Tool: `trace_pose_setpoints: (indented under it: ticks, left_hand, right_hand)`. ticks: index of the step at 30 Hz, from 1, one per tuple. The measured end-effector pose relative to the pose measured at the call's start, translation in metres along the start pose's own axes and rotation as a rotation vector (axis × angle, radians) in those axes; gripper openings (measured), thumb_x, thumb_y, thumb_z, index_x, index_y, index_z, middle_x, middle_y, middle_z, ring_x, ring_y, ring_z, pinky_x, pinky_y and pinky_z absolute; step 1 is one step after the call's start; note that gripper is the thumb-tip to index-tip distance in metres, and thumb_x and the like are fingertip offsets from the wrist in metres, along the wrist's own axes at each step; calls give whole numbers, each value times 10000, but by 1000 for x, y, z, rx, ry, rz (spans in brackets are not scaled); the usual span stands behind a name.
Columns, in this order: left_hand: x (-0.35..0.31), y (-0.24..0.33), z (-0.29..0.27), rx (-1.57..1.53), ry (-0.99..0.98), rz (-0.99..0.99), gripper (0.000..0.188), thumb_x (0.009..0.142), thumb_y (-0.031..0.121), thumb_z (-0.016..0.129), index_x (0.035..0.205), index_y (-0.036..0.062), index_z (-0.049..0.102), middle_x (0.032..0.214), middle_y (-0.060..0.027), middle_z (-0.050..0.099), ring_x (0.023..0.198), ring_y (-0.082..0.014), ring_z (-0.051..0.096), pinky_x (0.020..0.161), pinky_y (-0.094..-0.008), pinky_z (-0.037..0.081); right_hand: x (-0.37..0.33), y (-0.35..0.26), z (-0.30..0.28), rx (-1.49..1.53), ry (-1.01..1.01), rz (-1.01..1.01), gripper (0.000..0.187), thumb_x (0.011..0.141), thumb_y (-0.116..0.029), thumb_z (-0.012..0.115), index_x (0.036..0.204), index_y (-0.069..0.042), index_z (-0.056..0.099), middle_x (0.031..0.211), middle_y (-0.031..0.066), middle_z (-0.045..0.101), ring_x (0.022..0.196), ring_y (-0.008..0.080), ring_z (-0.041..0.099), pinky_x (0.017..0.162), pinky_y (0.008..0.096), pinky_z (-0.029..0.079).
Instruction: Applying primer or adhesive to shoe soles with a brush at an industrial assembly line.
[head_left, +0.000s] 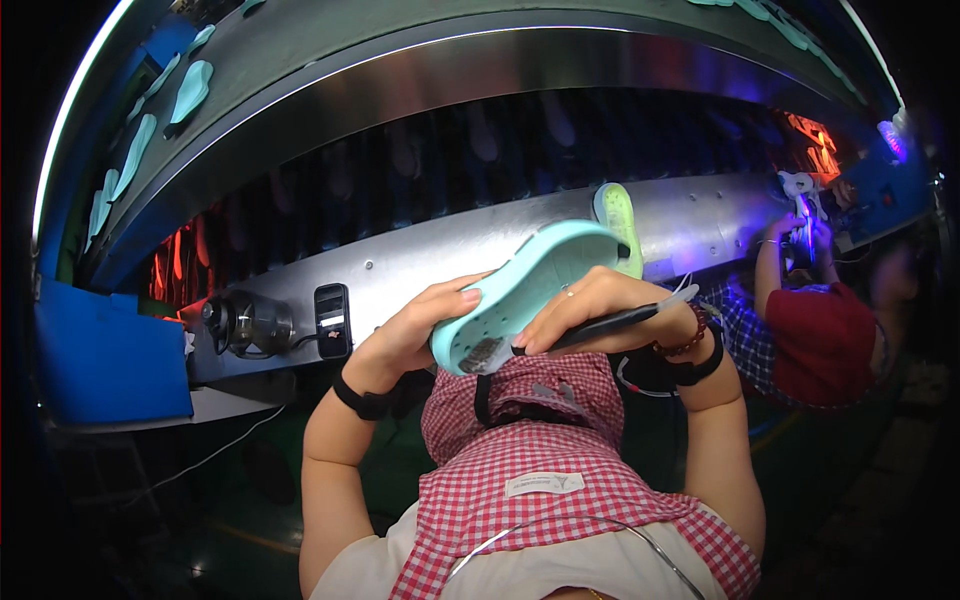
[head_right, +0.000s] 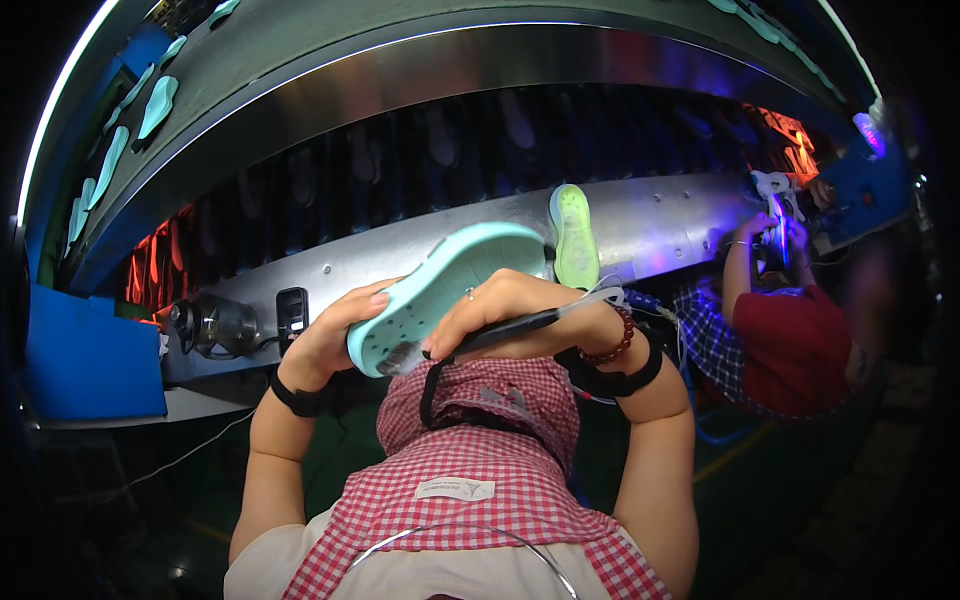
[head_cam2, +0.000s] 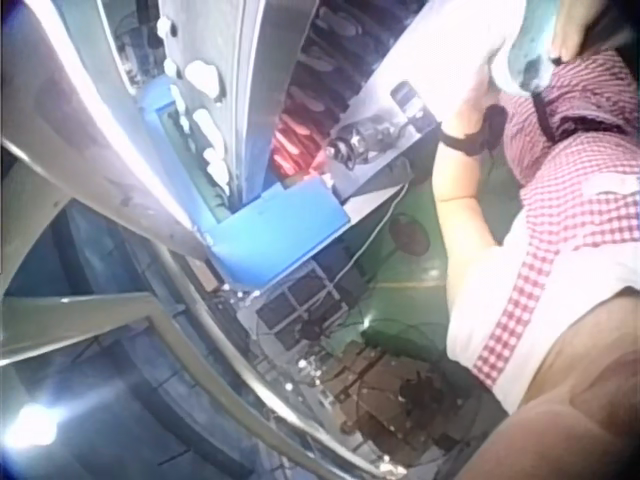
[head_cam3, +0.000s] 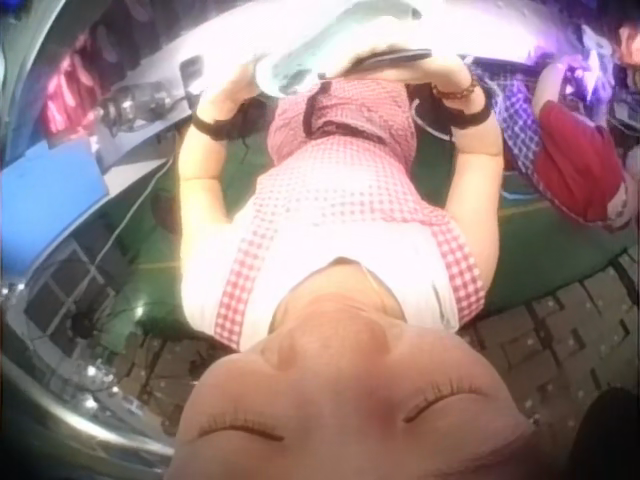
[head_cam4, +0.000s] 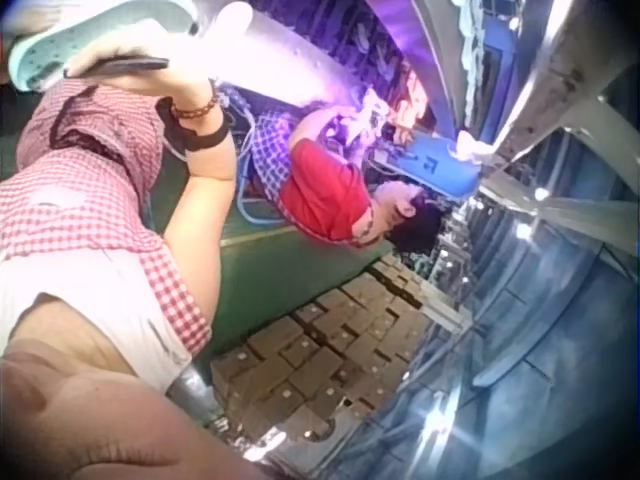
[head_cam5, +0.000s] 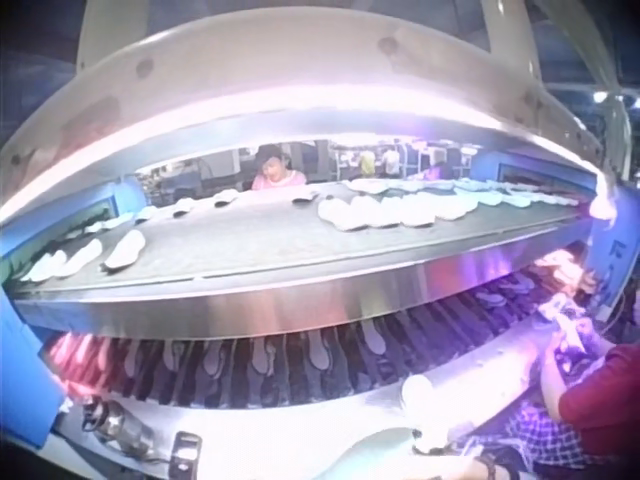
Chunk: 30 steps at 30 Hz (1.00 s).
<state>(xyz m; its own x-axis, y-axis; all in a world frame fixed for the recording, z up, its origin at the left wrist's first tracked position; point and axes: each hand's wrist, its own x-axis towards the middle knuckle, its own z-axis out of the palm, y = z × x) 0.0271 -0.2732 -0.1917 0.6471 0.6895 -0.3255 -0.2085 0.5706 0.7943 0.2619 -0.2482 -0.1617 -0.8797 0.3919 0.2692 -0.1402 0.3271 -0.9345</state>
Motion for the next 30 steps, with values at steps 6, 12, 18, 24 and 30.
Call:
trace_pose_setpoints:
  ticks: [6, 12, 18, 24, 30]
  left_hand:
    - [-12, -4, -14, -124, 58, -92, 512, 848, 356, 478, 1169, -42, 480, 1009, -145, 590, 858, -196, 592, 734, -288, 485]
    - [-30, -3, -21, -88, 105, 19, 557, 843, 377, 457, 1186, -61, 465, 1031, -152, 584, 873, -187, 578, 746, -278, 471]
    - [-44, 20, -11, 240, 89, 213, 697, 773, 462, 462, 1202, -88, 455, 1079, -184, 566, 942, -219, 555, 809, -283, 424]
    - [-14, -24, -35, -562, 301, 448, 725, 846, 636, 244, 1276, 73, 395, 1236, -123, 489, 1110, -344, 478, 963, -488, 355]
    - [27, -44, 2, -646, 140, 325, 931, 764, 753, 101, 1257, 6, 355, 1089, -224, 528, 1013, -330, 527, 897, -450, 417]
  right_hand:
    - [-9, -9, -8, -45, 40, 30, 217, 731, -17, 649, 945, 5, 620, 951, 149, 642, 906, 259, 623, 806, 335, 488]
    - [-26, -12, -1, -89, 89, 33, 199, 731, 36, 640, 929, 13, 641, 976, 172, 632, 909, 264, 626, 796, 328, 499]
    - [-29, 11, 19, -3, 369, 21, 220, 712, 21, 670, 928, -4, 640, 947, 144, 646, 914, 238, 625, 816, 305, 494]
    - [-24, -28, 27, 10, 451, -82, 244, 662, 15, 701, 900, -4, 652, 875, 144, 656, 819, 217, 633, 737, 275, 492]
    - [-13, 25, 33, 304, 703, 370, 147, 758, -27, 640, 896, 21, 636, 828, 77, 645, 743, 105, 598, 657, 217, 486]
